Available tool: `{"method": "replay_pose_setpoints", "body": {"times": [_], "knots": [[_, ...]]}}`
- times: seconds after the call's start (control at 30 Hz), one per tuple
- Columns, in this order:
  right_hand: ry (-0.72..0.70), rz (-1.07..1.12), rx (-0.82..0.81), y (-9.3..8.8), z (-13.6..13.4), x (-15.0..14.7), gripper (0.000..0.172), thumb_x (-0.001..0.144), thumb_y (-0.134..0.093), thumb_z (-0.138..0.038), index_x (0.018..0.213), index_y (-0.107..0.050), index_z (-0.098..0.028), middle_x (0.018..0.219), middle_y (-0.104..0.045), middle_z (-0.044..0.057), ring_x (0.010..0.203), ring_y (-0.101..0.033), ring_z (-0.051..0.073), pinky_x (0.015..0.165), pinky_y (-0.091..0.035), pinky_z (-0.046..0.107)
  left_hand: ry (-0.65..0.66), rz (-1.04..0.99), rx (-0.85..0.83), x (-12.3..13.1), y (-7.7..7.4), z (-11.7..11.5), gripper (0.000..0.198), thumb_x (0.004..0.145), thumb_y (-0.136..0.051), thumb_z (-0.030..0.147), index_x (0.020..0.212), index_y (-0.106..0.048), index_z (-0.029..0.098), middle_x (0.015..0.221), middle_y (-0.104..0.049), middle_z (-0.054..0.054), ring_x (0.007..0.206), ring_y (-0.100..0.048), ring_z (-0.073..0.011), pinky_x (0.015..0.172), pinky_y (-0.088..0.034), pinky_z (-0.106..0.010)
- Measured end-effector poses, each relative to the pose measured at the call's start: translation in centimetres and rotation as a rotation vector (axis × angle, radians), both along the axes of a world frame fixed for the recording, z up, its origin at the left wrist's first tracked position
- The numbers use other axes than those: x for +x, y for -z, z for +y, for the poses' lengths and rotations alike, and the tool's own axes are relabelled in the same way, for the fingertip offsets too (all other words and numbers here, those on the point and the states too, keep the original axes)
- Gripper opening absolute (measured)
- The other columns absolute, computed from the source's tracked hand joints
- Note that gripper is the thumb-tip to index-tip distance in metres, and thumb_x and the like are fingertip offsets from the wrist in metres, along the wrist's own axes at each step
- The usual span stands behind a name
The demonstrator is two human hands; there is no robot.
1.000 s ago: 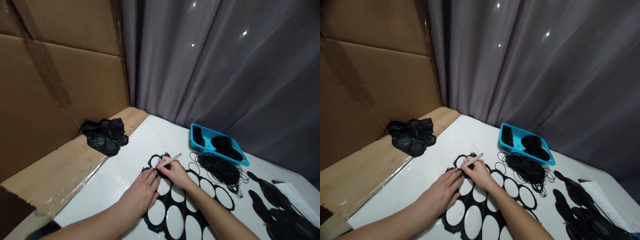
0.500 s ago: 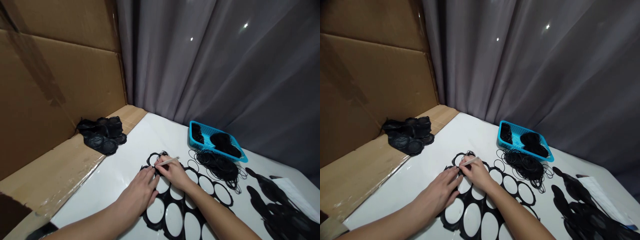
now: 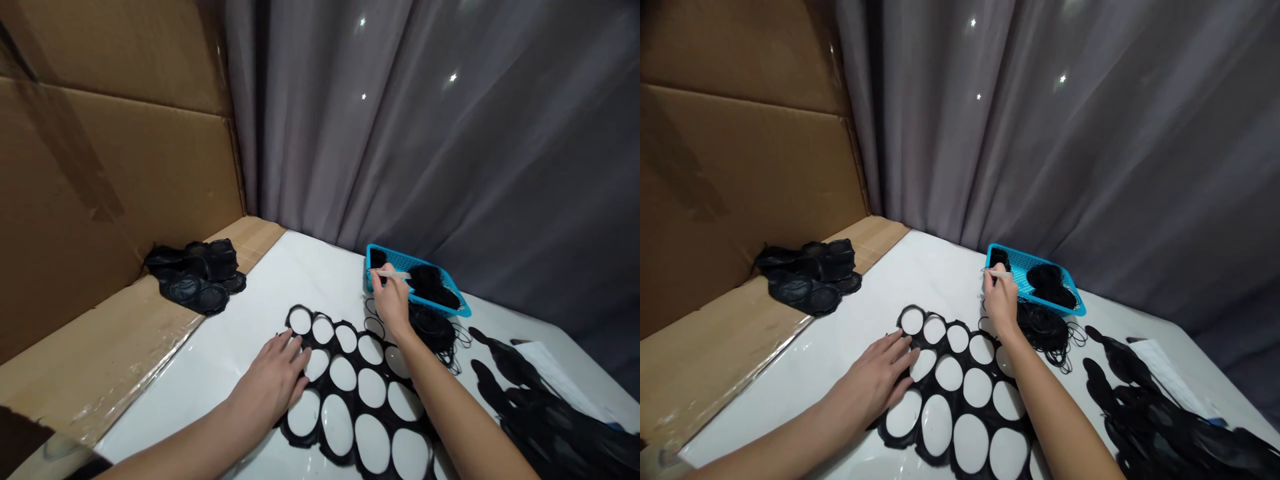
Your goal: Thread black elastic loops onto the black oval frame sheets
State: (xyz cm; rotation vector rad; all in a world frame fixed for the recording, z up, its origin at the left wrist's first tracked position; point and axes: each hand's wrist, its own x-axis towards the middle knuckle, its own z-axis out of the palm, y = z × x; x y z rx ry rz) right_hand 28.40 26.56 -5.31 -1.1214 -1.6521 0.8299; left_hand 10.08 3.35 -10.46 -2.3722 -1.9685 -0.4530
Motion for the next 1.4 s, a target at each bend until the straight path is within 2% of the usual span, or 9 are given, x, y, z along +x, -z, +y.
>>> {"method": "replay_pose_setpoints", "body": {"times": [0.13, 0.23, 0.4, 0.6, 0.73, 0.87, 1.17, 1.3, 1.4], "knots": [[-0.072, 0.174, -0.277, 0.3, -1.1, 2.3, 0.024, 0.079, -0.072, -0.04, 0.077, -0.058, -0.02, 0.082, -0.068, 0.009, 0.072, -0.064, 0.021, 0.05, -0.047, 0.028, -0.012, -0.058, 0.037, -0.9, -0.2, 0.4, 0.028, 0.09, -0.06, 0.026, 0.117, -0.065, 0.022, 0.126, -0.064, -0.013, 0.123, -0.055, -0.0368, 0.096, -0.048, -0.05], [-0.201, 0.311, -0.503, 0.7, -2.8, 2.9, 0.025, 0.074, -0.079, -0.036, 0.078, -0.062, -0.018, 0.087, -0.072, 0.013, 0.078, -0.07, 0.022, 0.046, -0.052, 0.025, -0.055, -0.077, 0.054, -2.7, -0.7, 1.1, 0.025, 0.093, -0.058, 0.029, 0.116, -0.066, 0.024, 0.126, -0.065, -0.01, 0.122, -0.056, -0.0347, 0.096, -0.048, -0.047], [-0.332, 0.515, -0.742, 1.0, -5.6, 2.4, 0.025, 0.071, -0.085, -0.027, 0.073, -0.062, -0.018, 0.088, -0.071, 0.011, 0.094, -0.072, 0.023, 0.067, -0.063, 0.026, -0.122, -0.062, 0.118, -4.1, -1.4, 0.9, 0.029, 0.099, -0.047, 0.032, 0.118, -0.067, 0.022, 0.13, -0.063, -0.013, 0.135, -0.046, -0.0388, 0.103, -0.043, -0.054], [-0.52, 0.55, -0.876, 1.0, -10.3, 0.8, 0.031, 0.07, -0.087, -0.031, 0.075, -0.059, -0.019, 0.095, -0.072, 0.009, 0.096, -0.069, 0.02, 0.088, -0.056, 0.031, 0.056, -0.03, 0.139, 0.8, -0.8, -4.0, 0.038, 0.099, -0.051, 0.032, 0.133, -0.06, 0.018, 0.138, -0.061, -0.013, 0.127, -0.057, -0.031, 0.104, -0.049, -0.045], [-0.645, 0.196, -0.652, 2.1, -13.9, 0.0, 0.031, 0.081, -0.077, -0.04, 0.076, -0.054, -0.021, 0.095, -0.071, 0.006, 0.091, -0.065, 0.02, 0.084, -0.049, 0.032, 0.101, 0.034, 0.113, 2.2, 0.0, -5.8, 0.048, 0.097, -0.059, 0.038, 0.137, -0.056, 0.012, 0.141, -0.06, -0.016, 0.128, -0.057, -0.0337, 0.104, -0.05, -0.047], [-0.644, -0.092, -0.331, 3.3, -15.8, 0.0, 0.019, 0.093, -0.061, -0.034, 0.079, -0.053, -0.022, 0.091, -0.067, 0.003, 0.091, -0.062, 0.022, 0.084, -0.045, 0.033, 0.08, 0.014, 0.084, 1.8, 0.2, -5.8, 0.051, 0.095, -0.061, 0.038, 0.141, -0.054, 0.016, 0.144, -0.057, -0.013, 0.131, -0.055, -0.0323, 0.107, -0.049, -0.047], [-0.628, -0.219, -0.082, 3.7, -16.3, 0.2, 0.019, 0.098, -0.052, -0.023, 0.079, -0.049, -0.022, 0.089, -0.061, 0.002, 0.092, -0.06, 0.019, 0.086, -0.045, 0.032, 0.071, 0.063, 0.15, 2.0, -0.1, -5.9, 0.048, 0.095, -0.06, 0.036, 0.138, -0.055, 0.014, 0.141, -0.06, -0.014, 0.129, -0.057, -0.0314, 0.105, -0.049, -0.049], [-0.692, -0.404, 0.229, 4.0, -16.7, 0.3, 0.018, 0.098, -0.046, -0.015, 0.082, -0.048, -0.022, 0.087, -0.059, 0.004, 0.085, -0.053, 0.021, 0.077, -0.045, 0.033, 0.079, 0.055, 0.147, 1.9, 0.0, -5.8, 0.049, 0.094, -0.062, 0.034, 0.138, -0.055, 0.015, 0.139, -0.062, -0.013, 0.127, -0.058, -0.0313, 0.108, -0.045, -0.053], [-0.74, -0.544, 0.424, 3.5, -14.8, 0.5, 0.013, 0.093, -0.047, -0.012, 0.085, -0.05, -0.022, 0.092, -0.061, 0.007, 0.087, -0.051, 0.023, 0.074, -0.044, 0.034, 0.071, 0.027, 0.129, 2.0, 0.2, -5.6, 0.046, 0.092, -0.062, 0.031, 0.135, -0.057, 0.015, 0.136, -0.064, -0.012, 0.125, -0.059, -0.0322, 0.109, -0.043, -0.055]]}}
